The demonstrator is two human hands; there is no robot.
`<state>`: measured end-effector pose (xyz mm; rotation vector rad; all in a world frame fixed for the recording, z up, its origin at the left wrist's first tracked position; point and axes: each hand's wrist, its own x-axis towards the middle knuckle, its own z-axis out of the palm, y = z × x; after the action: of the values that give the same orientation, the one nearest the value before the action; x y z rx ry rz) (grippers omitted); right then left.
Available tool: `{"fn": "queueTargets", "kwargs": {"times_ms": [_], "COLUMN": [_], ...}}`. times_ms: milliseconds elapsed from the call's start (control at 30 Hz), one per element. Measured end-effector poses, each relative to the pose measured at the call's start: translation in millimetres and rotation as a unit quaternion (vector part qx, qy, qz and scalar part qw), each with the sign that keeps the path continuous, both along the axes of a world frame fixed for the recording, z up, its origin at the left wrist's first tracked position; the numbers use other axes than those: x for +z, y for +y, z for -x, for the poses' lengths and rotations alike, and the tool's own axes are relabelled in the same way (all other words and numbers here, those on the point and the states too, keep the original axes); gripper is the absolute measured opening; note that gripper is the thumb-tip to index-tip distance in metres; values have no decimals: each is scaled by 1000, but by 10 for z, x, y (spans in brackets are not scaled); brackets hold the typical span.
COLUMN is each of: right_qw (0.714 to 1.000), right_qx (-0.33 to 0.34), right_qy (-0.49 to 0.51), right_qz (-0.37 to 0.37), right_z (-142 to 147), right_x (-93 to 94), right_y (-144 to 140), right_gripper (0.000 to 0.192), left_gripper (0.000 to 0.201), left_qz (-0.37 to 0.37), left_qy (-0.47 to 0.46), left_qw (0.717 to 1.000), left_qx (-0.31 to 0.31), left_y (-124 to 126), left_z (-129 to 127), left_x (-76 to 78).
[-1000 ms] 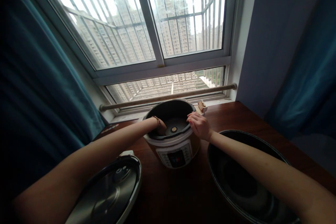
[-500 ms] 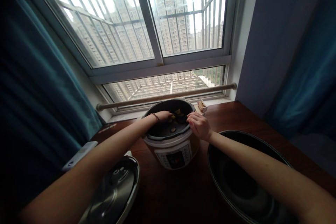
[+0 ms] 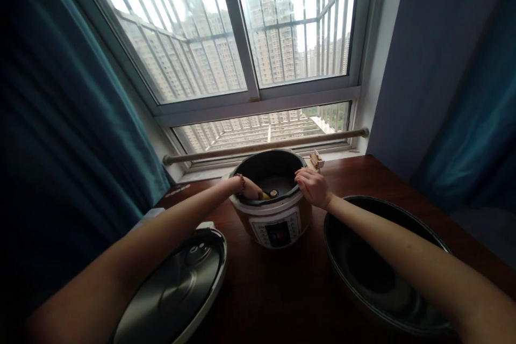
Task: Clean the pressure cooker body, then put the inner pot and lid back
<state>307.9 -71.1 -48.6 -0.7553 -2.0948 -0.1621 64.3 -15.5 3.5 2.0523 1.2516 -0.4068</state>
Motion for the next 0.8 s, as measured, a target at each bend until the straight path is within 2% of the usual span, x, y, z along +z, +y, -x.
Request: {"fn": "queueTargets", "kwargs": {"times_ms": [100,167,267,367,400,467,567,633,700,800], "right_qw": [998,991,970,953,949,941,927,921,904,836], "right_qx": [-17,-34,-21,19,15,-41,-191,-265,-267,-190], "right_qy": [-27,-28,21,12,-15,-81,-140,-164,-243,-387], "right_qz": [51,127,242,303,315,327,290,233,232,339], "right_z": [2,62,262,491,544,596,580,575,613,732], "right_x": [119,260,526,768,831,921,964,929,850,699], "right_y": [-34,-42,-3,106,154,251,358,390,405,443], "right_gripper": [32,34,33,54,57,50,35,32,34,27], "left_gripper": [26,26,35,49,50,47,40,38,41,44], "left_qz": [76,90,13,-118,-157,-242,-417,-488,-480,-433], "left_qy": [-19,-102,-288,-415,-433,-418,-296,-208,-161,-144], "left_qw": [997,991,957,901,885,868,847,837,851,875], "left_qx": [-10,-12,-2,49,75,120,146,137,139,159], "left_y": [-154,-214,-265,-281,-275,-244,-164,-103,-51,1], "left_z": [39,83,115,125,144,223,425,555,638,681], "left_x": [203,342,500,550,539,480,300,148,9,-113]}}
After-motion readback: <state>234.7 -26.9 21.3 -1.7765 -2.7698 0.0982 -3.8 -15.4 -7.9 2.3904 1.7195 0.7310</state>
